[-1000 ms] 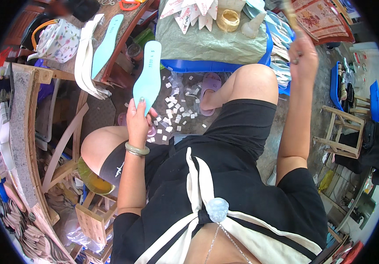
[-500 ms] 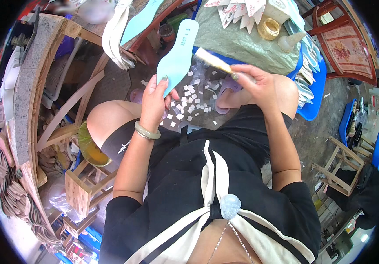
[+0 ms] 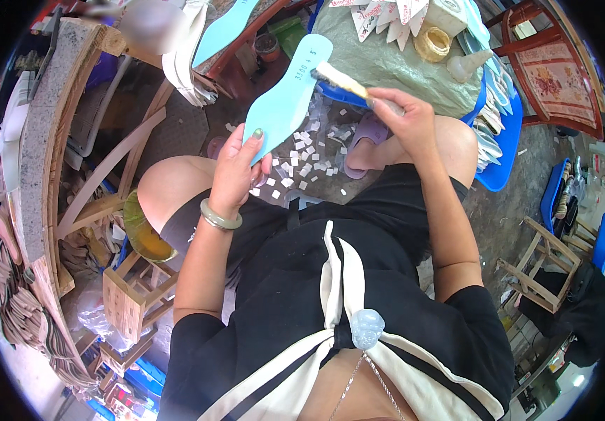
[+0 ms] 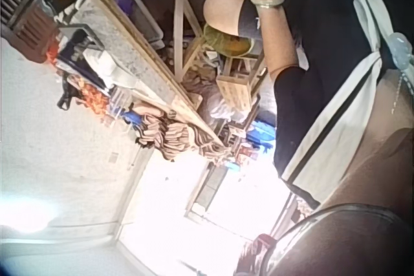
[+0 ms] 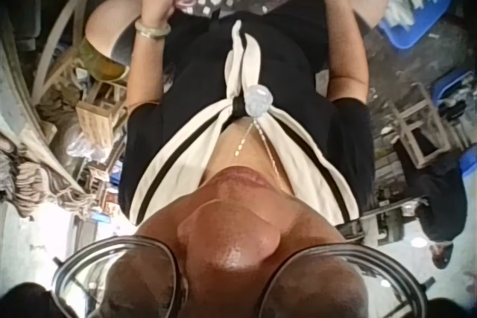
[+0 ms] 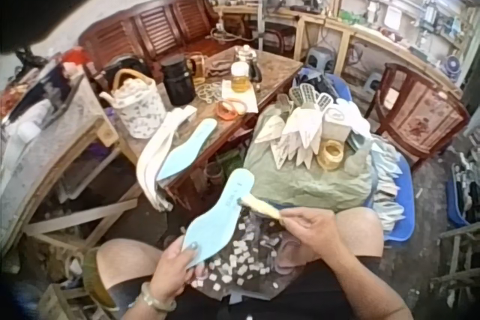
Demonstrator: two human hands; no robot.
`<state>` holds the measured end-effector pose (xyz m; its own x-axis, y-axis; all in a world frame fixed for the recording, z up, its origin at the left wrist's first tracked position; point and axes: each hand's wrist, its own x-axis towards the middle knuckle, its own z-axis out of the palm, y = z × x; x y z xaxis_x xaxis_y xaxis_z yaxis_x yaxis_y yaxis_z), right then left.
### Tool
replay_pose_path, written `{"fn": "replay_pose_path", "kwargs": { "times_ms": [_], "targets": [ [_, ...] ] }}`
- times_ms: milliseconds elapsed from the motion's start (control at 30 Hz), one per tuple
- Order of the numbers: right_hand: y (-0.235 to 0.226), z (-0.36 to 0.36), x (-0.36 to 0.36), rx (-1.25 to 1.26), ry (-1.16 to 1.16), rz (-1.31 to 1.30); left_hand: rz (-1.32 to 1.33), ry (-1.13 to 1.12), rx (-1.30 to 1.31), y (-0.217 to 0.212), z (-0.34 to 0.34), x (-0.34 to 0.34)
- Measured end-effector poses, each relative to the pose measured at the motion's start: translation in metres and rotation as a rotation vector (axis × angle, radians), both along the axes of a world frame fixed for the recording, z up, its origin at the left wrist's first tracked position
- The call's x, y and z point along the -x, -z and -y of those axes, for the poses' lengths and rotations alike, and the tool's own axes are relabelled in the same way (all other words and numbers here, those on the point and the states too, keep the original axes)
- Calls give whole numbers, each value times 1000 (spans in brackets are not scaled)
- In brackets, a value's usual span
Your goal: Applying glue to shoe insoles with a brush in a manufacturing setting.
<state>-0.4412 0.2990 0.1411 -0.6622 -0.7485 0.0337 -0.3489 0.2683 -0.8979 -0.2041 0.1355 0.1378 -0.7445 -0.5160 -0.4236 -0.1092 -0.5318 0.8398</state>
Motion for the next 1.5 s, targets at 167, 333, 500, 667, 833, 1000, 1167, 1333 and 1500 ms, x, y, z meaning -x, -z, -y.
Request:
{"fn": "replay_pose_path", "kwargs": {
  "times_ms": [167, 333, 500, 667, 833, 1000, 1167, 1333, 1500],
  "targets": [
    [1, -7, 34, -1, 69, -5, 17, 149, 59, -1, 11, -13],
    [-16, -9, 58, -74, -25, -96, 46, 256, 58, -11, 25, -20],
    [-34, 2, 82, -248, -303, -324, 114, 298, 65, -20, 30, -19],
    [-54, 16, 89, -89, -619, -407, 61, 420, -7, -14, 35, -16],
    [-61, 33, 74, -60, -804, -476, 82, 431, -24, -16, 35, -8],
    [-47, 37, 43, 49, -778, -414, 110, 426, -63, -18, 23, 4],
    [-31, 39, 22, 102, -658, -360, 88, 377, -74, -18, 15, 12],
    [-30, 17, 46, 36, -531, -259, 120, 404, 43, -26, 10, 26],
    [-23, -66, 113, 70, -209, -316, 192, 504, 185, -44, 0, 54]
  ]
}}
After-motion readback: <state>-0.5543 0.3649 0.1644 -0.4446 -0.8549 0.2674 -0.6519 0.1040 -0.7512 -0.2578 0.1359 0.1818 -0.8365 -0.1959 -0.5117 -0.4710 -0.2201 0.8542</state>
